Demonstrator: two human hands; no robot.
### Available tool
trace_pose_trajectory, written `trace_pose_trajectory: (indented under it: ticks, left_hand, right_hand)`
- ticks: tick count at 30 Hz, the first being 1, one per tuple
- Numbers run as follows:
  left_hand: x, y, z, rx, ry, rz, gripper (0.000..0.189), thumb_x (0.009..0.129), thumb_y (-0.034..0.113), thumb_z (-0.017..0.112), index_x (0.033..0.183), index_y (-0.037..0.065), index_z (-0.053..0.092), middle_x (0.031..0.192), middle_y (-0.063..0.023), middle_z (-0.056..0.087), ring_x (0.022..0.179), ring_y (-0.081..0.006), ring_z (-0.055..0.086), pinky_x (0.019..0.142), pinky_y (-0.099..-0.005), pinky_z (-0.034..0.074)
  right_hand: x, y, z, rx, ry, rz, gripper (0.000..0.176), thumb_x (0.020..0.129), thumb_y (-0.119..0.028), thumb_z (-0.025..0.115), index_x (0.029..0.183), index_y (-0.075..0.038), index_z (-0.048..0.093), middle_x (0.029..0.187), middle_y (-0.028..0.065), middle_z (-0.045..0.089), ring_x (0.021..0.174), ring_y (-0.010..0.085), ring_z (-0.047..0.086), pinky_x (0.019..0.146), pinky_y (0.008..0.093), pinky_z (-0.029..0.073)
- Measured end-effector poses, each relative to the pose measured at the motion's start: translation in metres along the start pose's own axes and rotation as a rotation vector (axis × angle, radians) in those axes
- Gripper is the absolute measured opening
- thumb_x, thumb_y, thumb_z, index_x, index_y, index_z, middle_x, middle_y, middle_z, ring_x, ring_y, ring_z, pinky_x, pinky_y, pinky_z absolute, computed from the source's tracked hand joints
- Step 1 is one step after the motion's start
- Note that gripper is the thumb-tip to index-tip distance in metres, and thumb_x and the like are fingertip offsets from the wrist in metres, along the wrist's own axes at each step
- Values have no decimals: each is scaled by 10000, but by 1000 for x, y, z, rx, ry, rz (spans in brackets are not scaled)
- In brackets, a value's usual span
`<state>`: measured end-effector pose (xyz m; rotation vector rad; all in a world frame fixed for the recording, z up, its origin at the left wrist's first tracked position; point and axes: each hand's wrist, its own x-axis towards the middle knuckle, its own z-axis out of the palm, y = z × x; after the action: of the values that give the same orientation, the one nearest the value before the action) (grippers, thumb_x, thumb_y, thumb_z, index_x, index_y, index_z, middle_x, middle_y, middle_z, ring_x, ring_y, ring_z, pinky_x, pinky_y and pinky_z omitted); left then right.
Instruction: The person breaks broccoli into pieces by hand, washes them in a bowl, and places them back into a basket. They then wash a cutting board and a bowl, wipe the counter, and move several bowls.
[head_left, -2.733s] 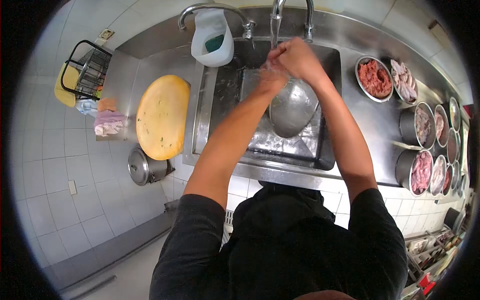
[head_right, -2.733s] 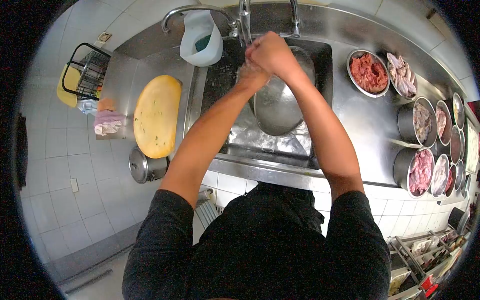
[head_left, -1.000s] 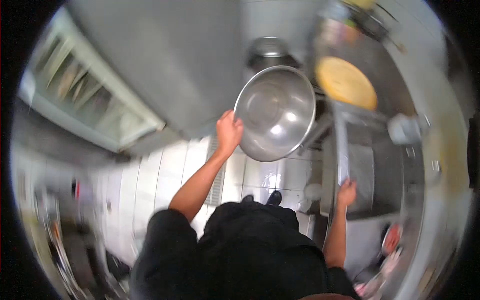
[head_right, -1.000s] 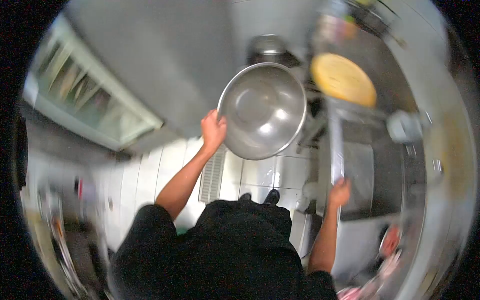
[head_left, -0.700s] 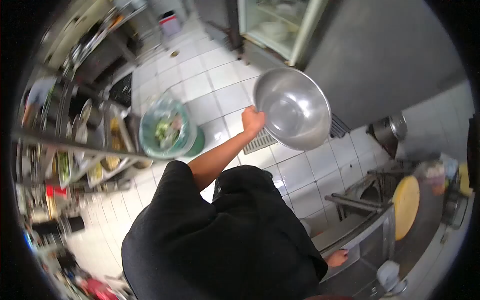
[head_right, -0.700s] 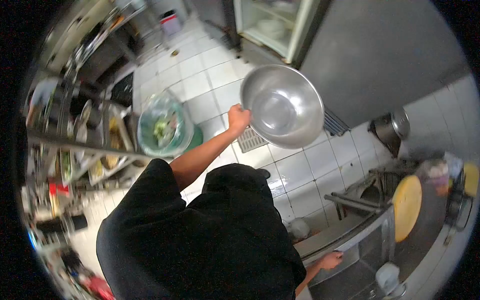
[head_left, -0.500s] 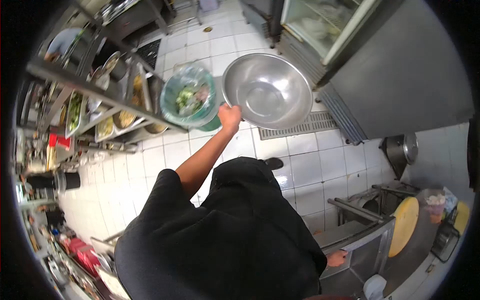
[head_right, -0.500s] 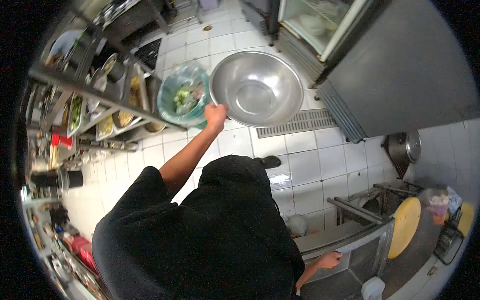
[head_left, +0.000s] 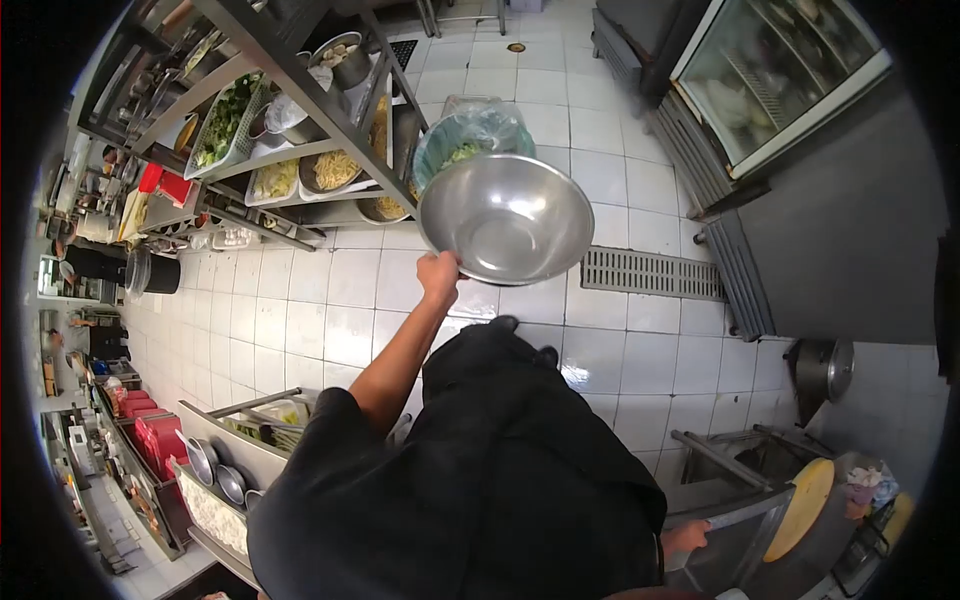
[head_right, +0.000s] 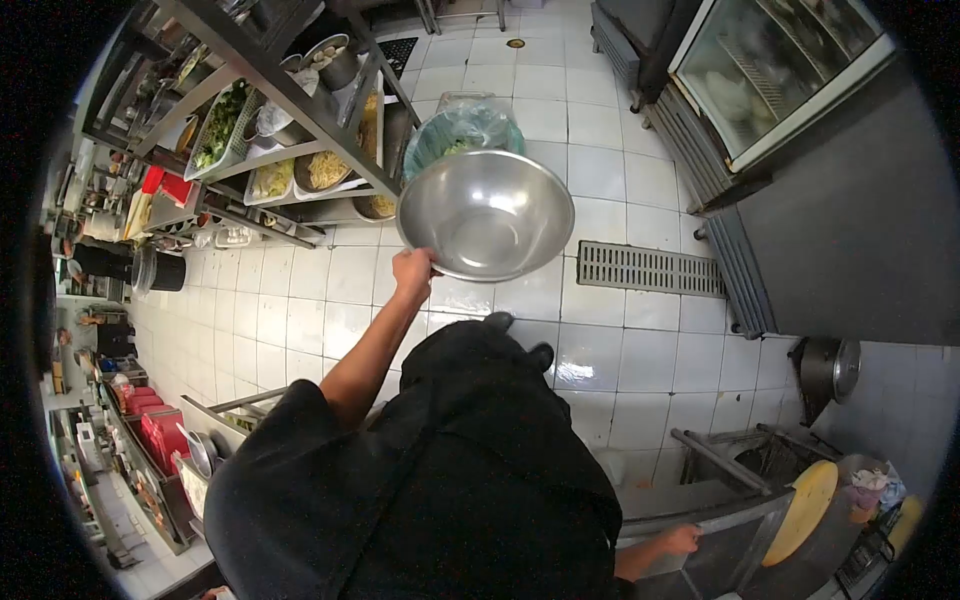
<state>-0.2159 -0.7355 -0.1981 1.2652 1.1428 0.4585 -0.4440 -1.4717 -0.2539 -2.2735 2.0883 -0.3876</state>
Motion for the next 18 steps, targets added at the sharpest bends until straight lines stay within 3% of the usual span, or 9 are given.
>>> trace_pose_trajectory:
  ticks: [3, 5, 6, 7, 8, 9, 10, 11, 18]
  left_hand:
    - [8, -2, -10, 37, 6, 3, 144, 651, 6, 552, 710, -125, 560, 701, -200, 606, 551, -260, 609, 420, -363, 545]
    - [18, -5, -8, 42, -36, -6, 125, 658, -5, 553, 715, -116, 555, 699, -188, 603, 549, -252, 604, 426, -354, 538]
    - [19, -4, -4, 35, -75, -6, 104, 665, -16, 554, 720, -103, 548, 696, -174, 596, 551, -241, 599, 432, -345, 528]
    - [17, -6, 1, 36, -117, -13, 84, 673, -26, 554, 726, -90, 541, 693, -160, 589, 554, -230, 593, 438, -335, 519]
    - [10, -3, 6, 70, -157, -20, 101, 669, -24, 557, 742, -94, 558, 698, -156, 599, 560, -222, 596, 443, -336, 518]
    - [1, 6, 15, 103, -202, -25, 120, 665, -22, 560, 758, -97, 575, 702, -153, 608, 566, -213, 598, 448, -336, 517]
    - [-8, 13, 27, 130, -249, -24, 142, 662, -20, 562, 774, -101, 592, 707, -149, 617, 572, -205, 601, 453, -336, 516]
    - [-17, 17, 40, 170, -323, -15, 154, 659, -16, 565, 784, -94, 610, 704, -140, 624, 570, -195, 600, 459, -331, 514]
    - [-70, -3, 143, 384, -778, 108, 173, 659, 52, 589, 789, -38, 661, 639, -122, 640, 495, -189, 594, 451, -322, 496]
  right_hand:
    - [-47, -52, -45, -89, 68, 149, 591, 870, -458, 515, 1126, 76, 518, 1005, 258, 605, 975, 399, 600, 825, 496, 489]
    - [-75, -81, -60, -195, 75, -160, 558, 864, -428, 546, 1137, 58, 526, 999, 247, 600, 933, 392, 605, 788, 503, 491]
    - [-42, -48, 22, -93, 576, -642, 505, 862, -406, 562, 1096, 41, 570, 948, 226, 615, 877, 385, 611, 765, 490, 488]
    - [-105, -113, -27, -35, 102, -398, 461, 866, -358, 576, 1084, 48, 581, 959, 215, 621, 876, 384, 606, 764, 472, 483]
    - [-127, -132, -14, 392, -31, -657, 459, 869, -324, 600, 1104, 69, 568, 1002, 190, 628, 860, 340, 609, 770, 432, 487]
    - [-152, -157, -4, 624, -392, -612, 376, 871, -254, 587, 1097, 47, 594, 1038, 237, 607, 951, 362, 588, 763, 418, 493]
    - [-165, -170, 33, 921, -709, -415, 389, 909, -289, 558, 1159, 9, 564, 1075, 180, 606, 935, 291, 605, 749, 370, 493]
    - [-206, -203, -2, 830, -973, -216, 484, 920, -365, 538, 1260, -22, 496, 1133, 149, 583, 939, 252, 612, 733, 346, 494]
    - [-313, -283, -88, 940, -1533, 103, 537, 865, -406, 615, 1229, -44, 458, 1023, 120, 600, 804, 221, 612, 618, 317, 483]
